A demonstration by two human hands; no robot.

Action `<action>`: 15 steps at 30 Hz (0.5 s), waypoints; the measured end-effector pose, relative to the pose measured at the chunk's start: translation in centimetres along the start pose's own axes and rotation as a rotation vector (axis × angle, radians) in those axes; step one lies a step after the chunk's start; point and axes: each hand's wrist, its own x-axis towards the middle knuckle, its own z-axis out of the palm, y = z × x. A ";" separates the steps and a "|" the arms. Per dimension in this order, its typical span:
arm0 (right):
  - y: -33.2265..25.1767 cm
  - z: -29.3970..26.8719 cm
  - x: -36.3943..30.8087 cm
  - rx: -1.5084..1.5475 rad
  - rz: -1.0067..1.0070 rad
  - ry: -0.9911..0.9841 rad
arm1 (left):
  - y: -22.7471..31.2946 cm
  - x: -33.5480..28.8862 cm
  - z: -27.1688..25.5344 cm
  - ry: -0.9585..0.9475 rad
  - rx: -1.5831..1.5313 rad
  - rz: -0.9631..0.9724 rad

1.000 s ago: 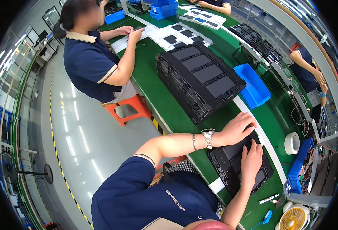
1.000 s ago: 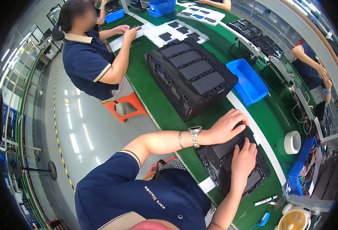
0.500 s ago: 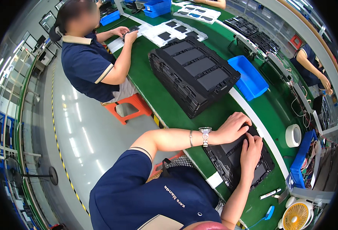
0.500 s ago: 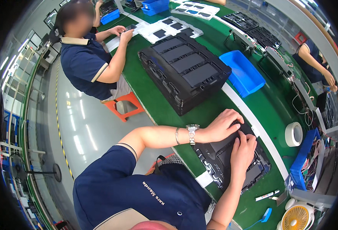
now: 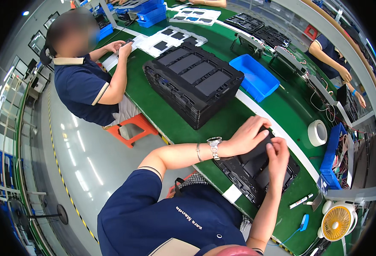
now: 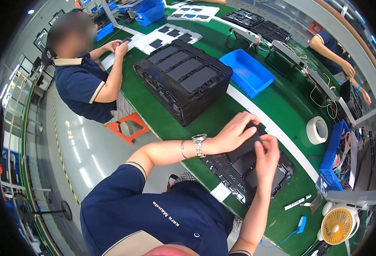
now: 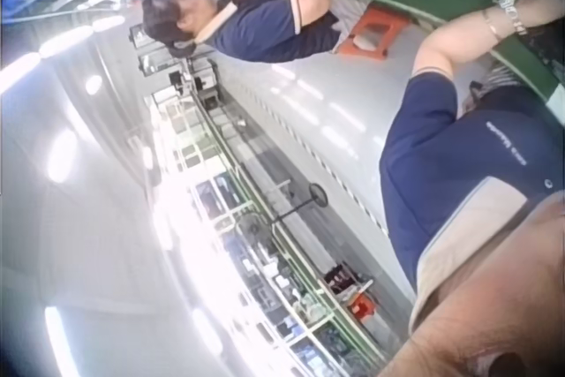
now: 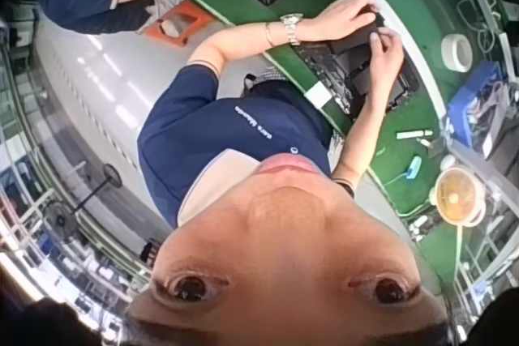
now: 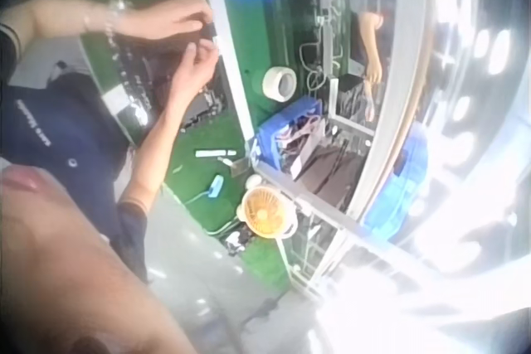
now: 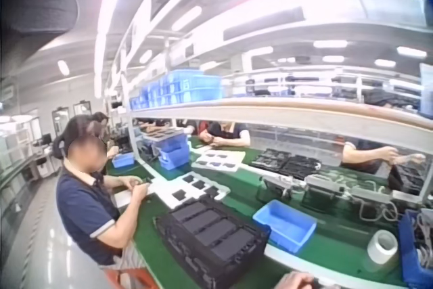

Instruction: Insert battery-like components into a black tray and mark them with a pen.

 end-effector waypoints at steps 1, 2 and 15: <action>-0.8 -0.9 -0.1 -0.028 -0.056 0.056 | 0.6 0.3 0.2 -0.038 -0.038 -0.011; -1.5 -1.9 -0.1 -0.077 -0.072 0.111 | 1.6 0.6 0.3 -0.125 -0.131 -0.069; -0.7 -5.4 -2.8 0.294 0.043 0.243 | 3.8 -0.3 1.8 -0.642 -0.739 -0.520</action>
